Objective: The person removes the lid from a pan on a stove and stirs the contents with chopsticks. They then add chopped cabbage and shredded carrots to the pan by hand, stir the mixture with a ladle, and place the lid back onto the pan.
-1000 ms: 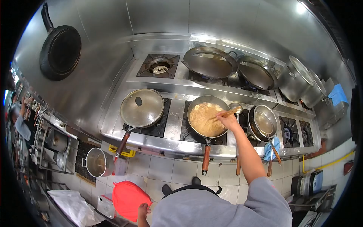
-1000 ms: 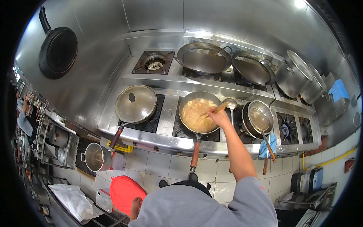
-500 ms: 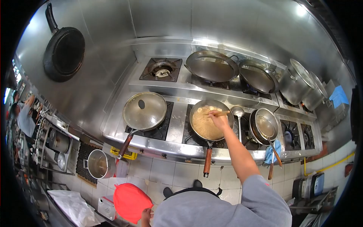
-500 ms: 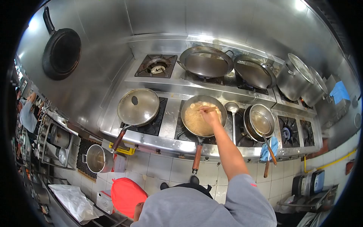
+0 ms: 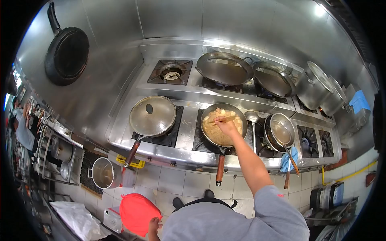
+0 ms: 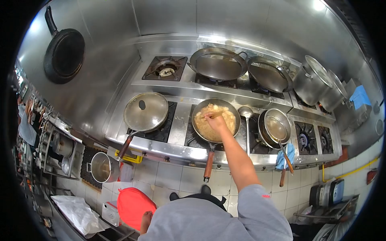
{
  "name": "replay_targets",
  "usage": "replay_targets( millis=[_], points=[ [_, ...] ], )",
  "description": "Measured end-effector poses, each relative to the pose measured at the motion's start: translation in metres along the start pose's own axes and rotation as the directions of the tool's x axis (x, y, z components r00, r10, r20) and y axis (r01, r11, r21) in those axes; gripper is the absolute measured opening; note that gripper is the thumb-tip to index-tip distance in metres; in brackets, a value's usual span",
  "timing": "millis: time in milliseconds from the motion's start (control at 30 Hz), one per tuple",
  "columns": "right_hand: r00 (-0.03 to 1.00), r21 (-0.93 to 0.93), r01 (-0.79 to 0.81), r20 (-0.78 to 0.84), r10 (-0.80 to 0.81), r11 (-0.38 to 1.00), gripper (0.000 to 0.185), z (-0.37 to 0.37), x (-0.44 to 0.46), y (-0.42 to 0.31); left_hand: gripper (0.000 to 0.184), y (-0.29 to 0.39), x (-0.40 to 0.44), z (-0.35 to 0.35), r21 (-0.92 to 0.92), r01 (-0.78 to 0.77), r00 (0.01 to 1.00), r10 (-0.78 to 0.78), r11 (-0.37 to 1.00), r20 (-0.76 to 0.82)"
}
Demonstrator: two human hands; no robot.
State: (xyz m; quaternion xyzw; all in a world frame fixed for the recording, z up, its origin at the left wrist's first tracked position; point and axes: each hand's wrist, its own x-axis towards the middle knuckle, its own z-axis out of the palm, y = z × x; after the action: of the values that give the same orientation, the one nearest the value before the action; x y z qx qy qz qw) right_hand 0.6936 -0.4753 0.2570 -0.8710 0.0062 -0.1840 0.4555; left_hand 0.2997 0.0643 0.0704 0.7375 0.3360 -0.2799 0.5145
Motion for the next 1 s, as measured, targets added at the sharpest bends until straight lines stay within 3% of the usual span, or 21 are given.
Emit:
replay_targets(
  millis=[67, 100, 133, 200, 233, 267, 333, 367, 400, 467, 500, 533, 600, 633, 667, 733, 767, 800, 867, 933, 1000],
  points=[
    [0.961, -0.032, -0.244, 0.126, 0.246, 0.969, 0.015, -0.02, 0.005, 0.0, 0.029, -0.01, 0.013, -0.001, -0.159, 0.07, 0.997, -0.071, 0.985, -0.001],
    [0.986, -0.18, -0.146, 0.05, 0.157, 0.973, 0.016, -0.029, 0.009, 0.009, 0.029, -0.01, 0.013, -0.002, -0.17, 0.069, 0.998, -0.07, 0.983, -0.004],
    [0.987, -0.182, -0.137, 0.055, 0.149, 0.974, 0.016, -0.034, 0.01, 0.011, 0.028, -0.011, 0.013, -0.002, -0.183, 0.076, 0.997, -0.078, 0.98, -0.004],
    [0.994, -0.474, -0.093, -0.098, 0.052, 0.876, 0.017, -0.04, 0.0, 0.013, 0.028, -0.014, 0.009, -0.001, -0.197, 0.083, 0.996, -0.086, 0.977, -0.003],
    [0.995, -0.549, 0.01, -0.08, -0.064, 0.836, 0.014, -0.039, -0.008, 0.014, 0.026, -0.015, 0.007, 0.0, -0.166, 0.084, 0.996, -0.087, 0.983, -0.013],
    [0.995, -0.549, 0.014, -0.079, -0.069, 0.836, 0.014, -0.039, -0.016, 0.015, 0.025, -0.017, 0.005, -0.001, -0.135, 0.084, 0.996, -0.088, 0.987, -0.025],
    [0.979, -0.144, 0.026, 0.205, 0.004, 0.989, 0.012, -0.04, -0.031, 0.012, 0.025, 0.0, -0.016, 0.0, -0.068, 0.092, 0.995, -0.094, 0.993, -0.027],
    [0.973, 0.125, -0.113, 0.213, 0.085, 0.986, 0.012, -0.044, -0.037, 0.013, 0.024, 0.008, -0.025, 0.001, 0.006, 0.102, 0.994, -0.102, 0.995, -0.026],
    [0.973, 0.122, -0.115, 0.215, 0.087, 0.986, 0.012, -0.054, -0.039, 0.016, 0.024, 0.005, -0.025, 0.001, 0.005, 0.105, 0.994, -0.105, 0.994, -0.024],
    [0.977, -0.115, -0.19, 0.074, 0.199, 0.975, 0.012, -0.083, -0.045, 0.017, 0.025, -0.004, -0.026, -0.001, 0.0, 0.064, 0.998, -0.064, 0.998, -0.007],
    [0.955, -0.312, -0.271, 0.033, 0.295, 0.911, 0.014, -0.095, -0.049, -0.018, 0.025, -0.007, -0.024, -0.002, 0.003, 0.062, 0.998, -0.062, 0.998, -0.002],
    [0.955, -0.313, -0.272, 0.028, 0.295, 0.91, 0.014, -0.095, -0.053, -0.017, 0.026, -0.011, -0.019, -0.003, -0.03, 0.093, 0.996, -0.093, 0.995, -0.001],
    [0.995, -0.278, 0.042, 0.1, -0.014, 0.96, 0.011, -0.09, -0.072, -0.01, 0.026, -0.02, -0.004, -0.003, -0.062, 0.122, 0.992, -0.122, 0.991, 0.001],
    [0.975, -0.346, 0.127, 0.213, -0.053, 0.929, 0.011, -0.086, -0.079, -0.01, 0.027, -0.024, 0.004, -0.003, -0.106, 0.114, 0.993, -0.114, 0.988, 0.0],
    [0.976, -0.347, 0.125, 0.213, -0.052, 0.93, 0.011, -0.089, -0.081, -0.009, 0.028, -0.03, 0.01, -0.004, -0.148, 0.105, 0.994, -0.107, 0.983, -0.001],
    [0.897, 0.041, -0.294, 0.358, 0.26, 0.955, 0.013, -0.099, -0.084, -0.023, 0.028, -0.009, 0.003, -0.001, -0.134, 0.093, 0.995, -0.096, 0.987, -0.017],
    [0.873, 0.044, -0.417, 0.298, 0.387, 0.908, 0.013, -0.105, -0.078, -0.014, 0.029, 0.003, -0.003, 0.0, -0.121, 0.079, 0.996, -0.084, 0.99, -0.033],
    [0.932, -0.021, -0.294, 0.217, 0.291, 0.956, 0.012, -0.11, -0.071, -0.015, 0.029, 0.002, 0.0, 0.0, -0.118, 0.079, 0.996, -0.083, 0.99, -0.031],
    [0.969, -0.307, -0.232, 0.009, 0.246, 0.923, 0.011, -0.11, -0.065, -0.018, 0.03, 0.003, 0.01, 0.001, -0.148, 0.063, 0.998, -0.063, 0.987, 0.009],
    [0.997, -0.359, -0.079, -0.013, 0.079, 0.93, 0.01, -0.089, -0.063, -0.008, 0.03, 0.005, 0.013, 0.005, -0.156, 0.069, 0.998, -0.068, 0.985, 0.012],
    [0.993, -0.181, 0.004, 0.117, 0.017, 0.984, 0.01, -0.062, -0.062, -0.005, 0.03, 0.005, 0.014, 0.005, -0.166, 0.076, 0.997, -0.076, 0.983, 0.004]
  ],
)
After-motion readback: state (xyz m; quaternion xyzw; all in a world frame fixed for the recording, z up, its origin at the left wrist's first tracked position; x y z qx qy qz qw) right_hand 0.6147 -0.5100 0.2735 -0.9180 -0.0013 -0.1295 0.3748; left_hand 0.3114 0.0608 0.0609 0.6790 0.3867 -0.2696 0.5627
